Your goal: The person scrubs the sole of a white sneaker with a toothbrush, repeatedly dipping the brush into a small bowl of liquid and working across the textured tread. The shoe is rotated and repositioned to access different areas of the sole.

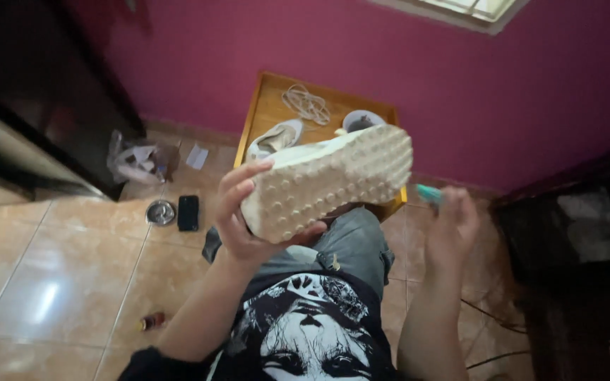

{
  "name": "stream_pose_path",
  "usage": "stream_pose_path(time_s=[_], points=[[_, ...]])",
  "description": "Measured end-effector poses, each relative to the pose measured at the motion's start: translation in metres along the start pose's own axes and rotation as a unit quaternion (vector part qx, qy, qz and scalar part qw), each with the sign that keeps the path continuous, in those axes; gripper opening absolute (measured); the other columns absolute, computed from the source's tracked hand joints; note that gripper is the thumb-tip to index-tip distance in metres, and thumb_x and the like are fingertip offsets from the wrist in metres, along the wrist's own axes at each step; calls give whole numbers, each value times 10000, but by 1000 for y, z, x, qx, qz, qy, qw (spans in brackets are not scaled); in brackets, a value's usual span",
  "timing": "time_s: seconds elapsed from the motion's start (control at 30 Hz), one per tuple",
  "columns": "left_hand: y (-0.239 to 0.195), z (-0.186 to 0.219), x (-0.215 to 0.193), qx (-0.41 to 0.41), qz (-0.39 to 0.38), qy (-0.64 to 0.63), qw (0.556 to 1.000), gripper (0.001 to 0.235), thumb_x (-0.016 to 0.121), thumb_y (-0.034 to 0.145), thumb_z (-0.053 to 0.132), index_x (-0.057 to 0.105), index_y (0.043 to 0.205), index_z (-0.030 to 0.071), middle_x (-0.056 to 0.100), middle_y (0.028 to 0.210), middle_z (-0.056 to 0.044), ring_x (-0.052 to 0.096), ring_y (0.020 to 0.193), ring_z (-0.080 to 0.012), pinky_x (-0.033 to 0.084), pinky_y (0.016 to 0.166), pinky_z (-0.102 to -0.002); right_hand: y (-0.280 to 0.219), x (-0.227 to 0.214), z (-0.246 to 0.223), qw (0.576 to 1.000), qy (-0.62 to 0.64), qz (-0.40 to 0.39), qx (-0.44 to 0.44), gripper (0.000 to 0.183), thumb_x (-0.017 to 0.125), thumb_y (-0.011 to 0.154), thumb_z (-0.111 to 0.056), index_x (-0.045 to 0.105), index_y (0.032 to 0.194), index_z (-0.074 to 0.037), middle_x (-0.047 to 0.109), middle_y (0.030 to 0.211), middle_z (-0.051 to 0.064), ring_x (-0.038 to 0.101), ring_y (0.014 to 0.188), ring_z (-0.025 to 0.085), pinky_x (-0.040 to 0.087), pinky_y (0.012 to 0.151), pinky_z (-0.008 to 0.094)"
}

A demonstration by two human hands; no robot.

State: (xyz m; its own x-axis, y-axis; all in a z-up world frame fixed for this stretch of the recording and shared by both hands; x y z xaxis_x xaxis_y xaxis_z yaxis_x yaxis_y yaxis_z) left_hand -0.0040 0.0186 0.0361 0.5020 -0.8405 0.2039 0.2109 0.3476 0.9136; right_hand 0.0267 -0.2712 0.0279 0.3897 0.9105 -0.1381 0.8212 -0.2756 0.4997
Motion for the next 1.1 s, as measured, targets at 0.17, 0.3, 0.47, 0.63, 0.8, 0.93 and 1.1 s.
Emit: stream_pose_path(time_s=[0.17,0.3,0.47,0.63,0.8,0.93,1.1], points=[[2,9,-4,-17,-9,-55,998,1046,1063,543,335,389,1263,-14,628,1188,-315,686,1078,-415,530,1018,-455,-12,-18,62,976,194,-26,91,488,376,1160,-377,518,798,-83,333,626,5,366,621,159,400,750,271],[-1,15,4,11,-14,-28,999,998,1043,580,334,373,1224,-28,625,1155,-327,688,1041,-424,556,976,-472,-6,-20,64,954,265,-30,134,575,353,1104,-584,516,825,-109,281,587,-22,362,590,148,463,756,307],[-6,12,3,-4,-31,-43,999,997,1051,572,293,384,1246,-14,631,1183,-319,689,1064,-409,549,986,-455,-12,-15,64,945,285,-26,158,627,268,1028,-700,523,945,-133,304,652,-7,403,661,140,495,821,324],[-6,14,5,-5,-31,-44,999,1003,1059,554,277,397,1250,-11,634,1184,-325,688,1062,-415,548,984,-461,-15,-18,65,959,248,-69,117,473,323,1083,-590,492,1082,-148,342,729,-23,400,739,112,428,900,299],[-6,18,6,-5,-23,-18,1000,1008,1065,538,311,411,1235,-7,647,1176,-317,698,1048,-403,549,987,-456,-18,-13,36,987,121,-92,41,349,570,1075,-411,565,976,-76,492,710,24,464,718,104,413,749,228],[-2,22,3,-4,-26,-29,999,984,1052,568,293,401,1248,7,640,1192,-312,686,1080,-409,542,1004,-451,-17,-15,51,985,118,-125,31,360,604,1055,-397,587,954,-52,468,705,32,436,710,127,427,726,265],[-3,21,1,7,-22,-32,999,1017,1063,545,290,391,1262,31,631,1203,-311,692,1092,-410,546,1002,-454,-19,-15,45,985,98,-139,26,397,586,1050,-438,583,967,-49,463,707,29,453,712,129,429,723,273]])
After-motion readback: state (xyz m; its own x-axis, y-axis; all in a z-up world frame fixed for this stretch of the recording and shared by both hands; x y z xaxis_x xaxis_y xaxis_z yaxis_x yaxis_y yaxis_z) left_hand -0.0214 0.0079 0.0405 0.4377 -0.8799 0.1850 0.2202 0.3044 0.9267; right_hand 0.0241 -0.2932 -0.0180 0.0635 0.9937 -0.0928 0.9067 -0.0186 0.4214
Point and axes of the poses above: each hand's wrist, its own y-axis towards the middle knuckle, its own x-axis out of the palm, z = x × y, the point moved 3 cm from there along y, towards the middle knuckle
